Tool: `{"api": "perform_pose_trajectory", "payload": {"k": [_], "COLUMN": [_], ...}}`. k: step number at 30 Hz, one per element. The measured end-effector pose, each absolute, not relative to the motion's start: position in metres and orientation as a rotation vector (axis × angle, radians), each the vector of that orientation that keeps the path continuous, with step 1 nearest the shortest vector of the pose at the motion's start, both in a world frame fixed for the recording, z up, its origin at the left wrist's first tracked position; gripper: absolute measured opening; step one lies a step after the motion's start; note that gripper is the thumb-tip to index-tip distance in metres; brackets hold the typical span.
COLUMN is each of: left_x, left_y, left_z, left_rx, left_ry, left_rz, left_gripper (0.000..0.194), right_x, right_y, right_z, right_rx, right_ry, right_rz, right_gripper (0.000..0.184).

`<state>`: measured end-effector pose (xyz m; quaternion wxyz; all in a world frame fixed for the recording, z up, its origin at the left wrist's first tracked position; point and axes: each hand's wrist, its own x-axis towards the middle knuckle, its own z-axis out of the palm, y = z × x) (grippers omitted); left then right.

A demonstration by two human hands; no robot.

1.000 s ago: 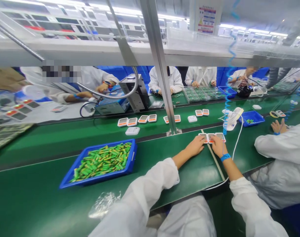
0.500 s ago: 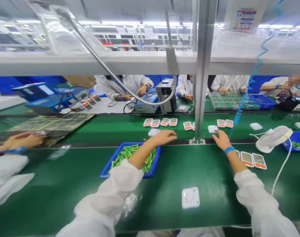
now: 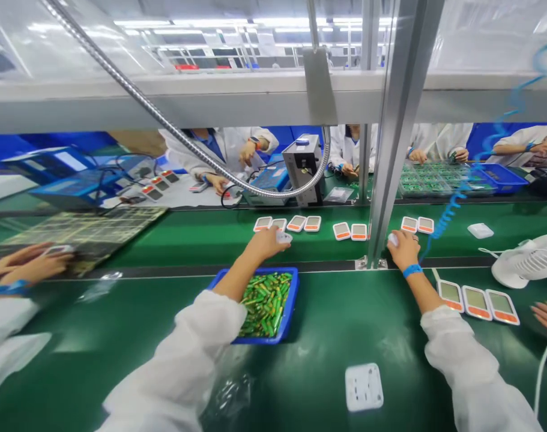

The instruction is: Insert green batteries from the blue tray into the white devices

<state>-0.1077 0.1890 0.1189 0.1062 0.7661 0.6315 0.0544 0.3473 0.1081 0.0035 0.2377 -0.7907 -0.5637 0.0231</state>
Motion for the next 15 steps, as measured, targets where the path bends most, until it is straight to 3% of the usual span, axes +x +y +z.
{"api": "perform_pose_trajectory", "payload": {"k": [3,8,15], "left_x": [-0.101,-0.05,0.031], "left_y": [0.14,0.007,-0.07], "left_z": [0.128,0.111,0.022], "left_rx": [2.385,2.385,2.414], "left_ry": [1.591,0.879,1.161], "left_rz": [0.28,0.403,0.249], "left_gripper": [0.078,0.075,0.077], "right_x": [0.346,0.314,0.27], "right_y": [0.053,-0.049,-0.101], "right_z": [0.008,-0.001,0.001], "right_rx": [-2.01,-2.01,-2.238], "right_ry": [-1.527,-1.548,-1.569], "right_rz": [-0.001,0.088,0.24], "right_gripper": [0.045,0.04,0.049]}}
